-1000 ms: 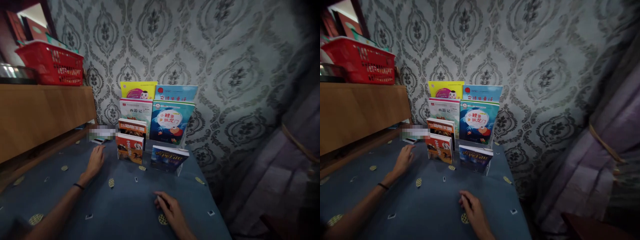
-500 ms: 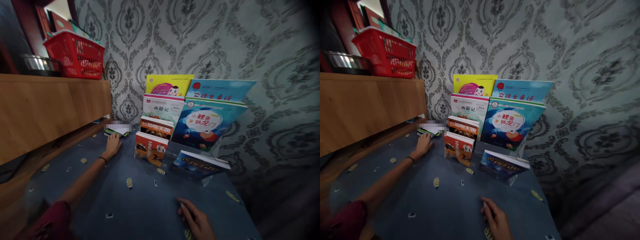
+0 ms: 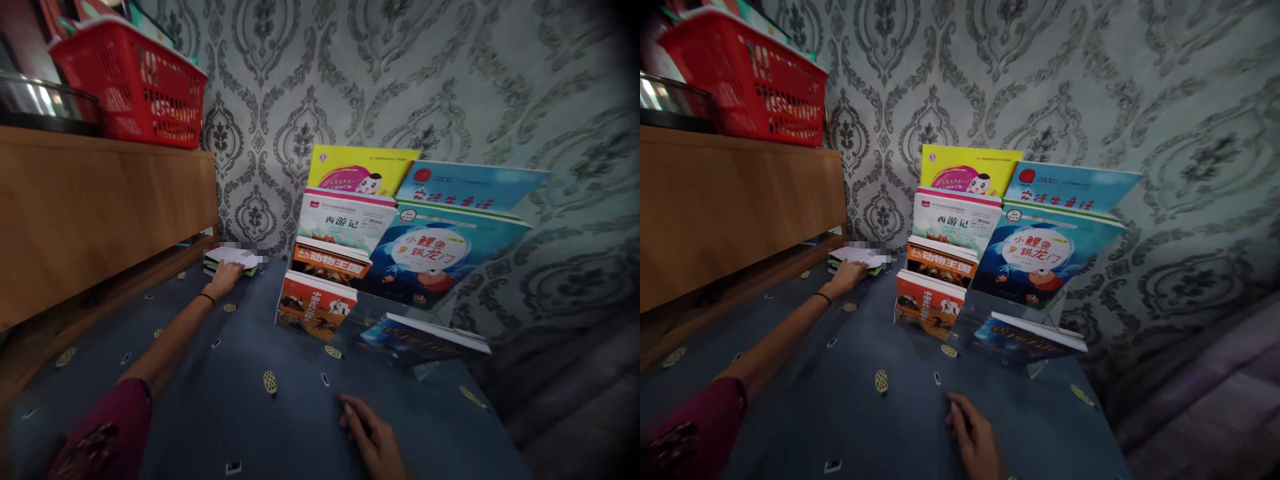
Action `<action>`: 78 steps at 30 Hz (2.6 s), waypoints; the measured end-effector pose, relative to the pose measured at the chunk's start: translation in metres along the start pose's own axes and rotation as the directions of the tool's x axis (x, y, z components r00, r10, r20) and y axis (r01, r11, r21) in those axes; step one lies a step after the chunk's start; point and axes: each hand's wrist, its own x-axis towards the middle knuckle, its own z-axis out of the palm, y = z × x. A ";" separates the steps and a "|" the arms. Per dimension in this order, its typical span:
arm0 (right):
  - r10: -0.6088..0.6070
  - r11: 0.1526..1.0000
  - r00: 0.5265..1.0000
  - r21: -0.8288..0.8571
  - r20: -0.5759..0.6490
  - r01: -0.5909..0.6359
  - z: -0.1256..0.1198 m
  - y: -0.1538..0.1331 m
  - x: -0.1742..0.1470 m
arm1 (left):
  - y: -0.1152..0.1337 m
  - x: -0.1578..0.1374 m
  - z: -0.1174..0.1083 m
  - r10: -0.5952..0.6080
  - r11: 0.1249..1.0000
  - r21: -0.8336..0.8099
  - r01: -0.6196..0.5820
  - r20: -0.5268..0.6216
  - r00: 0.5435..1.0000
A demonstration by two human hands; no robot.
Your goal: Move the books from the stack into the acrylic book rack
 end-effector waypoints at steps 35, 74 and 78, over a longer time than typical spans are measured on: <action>-0.505 0.836 0.848 -0.152 0.163 0.527 0.071 -0.037 0.001 | 0.147 -0.216 0.001 0.648 0.727 -0.168 -0.665 -0.153 0.746; -0.141 0.642 0.947 -0.701 0.289 0.310 0.093 -0.053 0.020 | 0.087 -0.214 0.050 0.222 0.972 -0.041 -0.229 -0.137 0.965; -0.204 0.614 0.917 -0.685 0.342 0.392 0.101 -0.040 0.017 | 0.089 -0.215 0.039 0.218 0.972 -0.079 -0.223 -0.073 0.973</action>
